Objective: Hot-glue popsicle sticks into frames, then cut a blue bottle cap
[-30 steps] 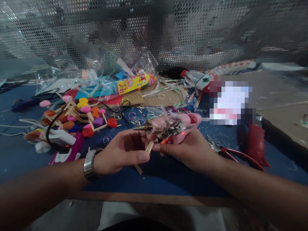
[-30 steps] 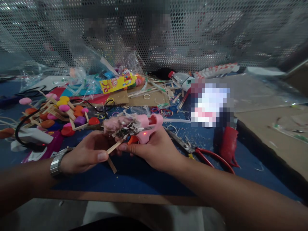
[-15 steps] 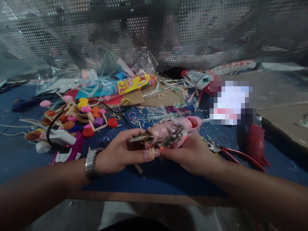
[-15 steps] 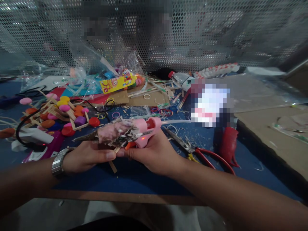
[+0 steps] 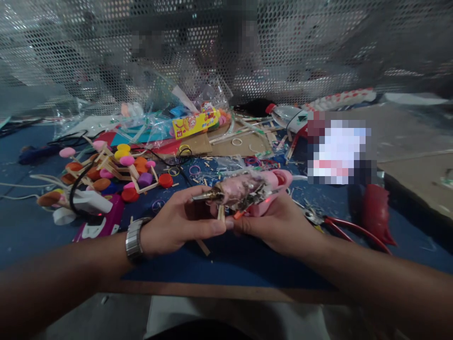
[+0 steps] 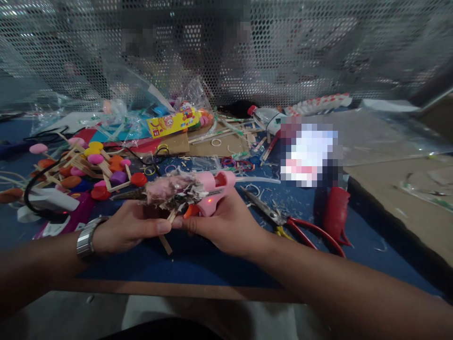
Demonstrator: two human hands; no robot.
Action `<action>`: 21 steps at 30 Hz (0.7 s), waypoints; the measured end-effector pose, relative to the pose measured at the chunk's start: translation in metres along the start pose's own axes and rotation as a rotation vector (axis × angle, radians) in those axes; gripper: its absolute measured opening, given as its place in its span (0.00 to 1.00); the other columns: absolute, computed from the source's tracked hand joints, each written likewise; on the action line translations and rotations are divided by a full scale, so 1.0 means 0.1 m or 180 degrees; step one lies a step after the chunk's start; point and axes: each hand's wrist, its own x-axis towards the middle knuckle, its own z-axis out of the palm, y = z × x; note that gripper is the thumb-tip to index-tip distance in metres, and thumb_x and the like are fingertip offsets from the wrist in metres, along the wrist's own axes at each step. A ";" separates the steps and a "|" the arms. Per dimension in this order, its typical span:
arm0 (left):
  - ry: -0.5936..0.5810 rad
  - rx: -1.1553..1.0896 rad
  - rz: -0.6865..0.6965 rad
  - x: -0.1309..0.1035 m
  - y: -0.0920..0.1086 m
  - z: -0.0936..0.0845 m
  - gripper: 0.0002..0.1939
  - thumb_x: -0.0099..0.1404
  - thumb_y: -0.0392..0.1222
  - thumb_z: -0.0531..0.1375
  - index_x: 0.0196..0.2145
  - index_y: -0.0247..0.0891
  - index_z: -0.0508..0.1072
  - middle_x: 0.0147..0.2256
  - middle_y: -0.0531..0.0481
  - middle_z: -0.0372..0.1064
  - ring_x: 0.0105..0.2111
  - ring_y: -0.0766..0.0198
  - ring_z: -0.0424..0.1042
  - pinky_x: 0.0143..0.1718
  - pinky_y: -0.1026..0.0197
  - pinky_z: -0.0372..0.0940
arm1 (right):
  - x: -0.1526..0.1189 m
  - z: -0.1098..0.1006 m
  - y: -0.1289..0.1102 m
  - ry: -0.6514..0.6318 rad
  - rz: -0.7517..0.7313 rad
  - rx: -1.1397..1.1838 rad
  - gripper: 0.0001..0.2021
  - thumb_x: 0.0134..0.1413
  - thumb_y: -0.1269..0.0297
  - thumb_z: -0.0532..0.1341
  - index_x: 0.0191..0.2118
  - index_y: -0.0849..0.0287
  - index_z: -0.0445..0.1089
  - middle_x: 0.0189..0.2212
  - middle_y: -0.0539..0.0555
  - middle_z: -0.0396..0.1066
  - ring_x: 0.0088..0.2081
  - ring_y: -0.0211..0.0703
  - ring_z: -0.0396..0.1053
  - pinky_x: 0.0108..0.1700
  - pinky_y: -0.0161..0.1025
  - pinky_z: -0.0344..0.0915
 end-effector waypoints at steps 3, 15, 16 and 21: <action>0.0155 -0.0406 0.0271 0.01 -0.08 -0.02 0.22 0.54 0.51 0.76 0.38 0.34 0.77 0.32 0.49 0.72 0.34 0.62 0.72 0.38 0.61 0.70 | 0.02 -0.04 -0.02 0.0220 0.0126 -0.0120 0.19 0.32 0.64 0.82 0.23 0.57 0.71 0.18 0.46 0.70 0.20 0.36 0.66 0.23 0.34 0.66; 0.0331 -0.0342 0.0349 0.02 -0.12 -0.04 0.29 0.57 0.37 0.74 0.52 0.37 0.68 0.34 0.54 0.71 0.34 0.69 0.72 0.38 0.68 0.72 | 0.10 -0.16 0.00 0.0858 0.0358 -0.0538 0.19 0.33 0.58 0.80 0.26 0.57 0.72 0.18 0.46 0.70 0.22 0.37 0.66 0.26 0.37 0.63; 0.0331 -0.0282 0.0326 0.01 -0.11 -0.04 0.30 0.57 0.36 0.74 0.53 0.38 0.66 0.33 0.54 0.72 0.33 0.70 0.72 0.36 0.69 0.71 | 0.10 -0.17 0.00 0.0848 0.0330 -0.0627 0.18 0.34 0.57 0.80 0.24 0.57 0.71 0.19 0.47 0.71 0.22 0.38 0.66 0.27 0.37 0.64; 0.0232 0.0025 0.0242 0.01 -0.09 -0.01 0.31 0.57 0.33 0.72 0.54 0.38 0.63 0.30 0.57 0.71 0.30 0.72 0.72 0.33 0.72 0.69 | 0.08 -0.15 0.00 0.1011 0.0476 -0.0566 0.19 0.32 0.54 0.79 0.27 0.57 0.74 0.21 0.47 0.72 0.23 0.38 0.67 0.27 0.38 0.66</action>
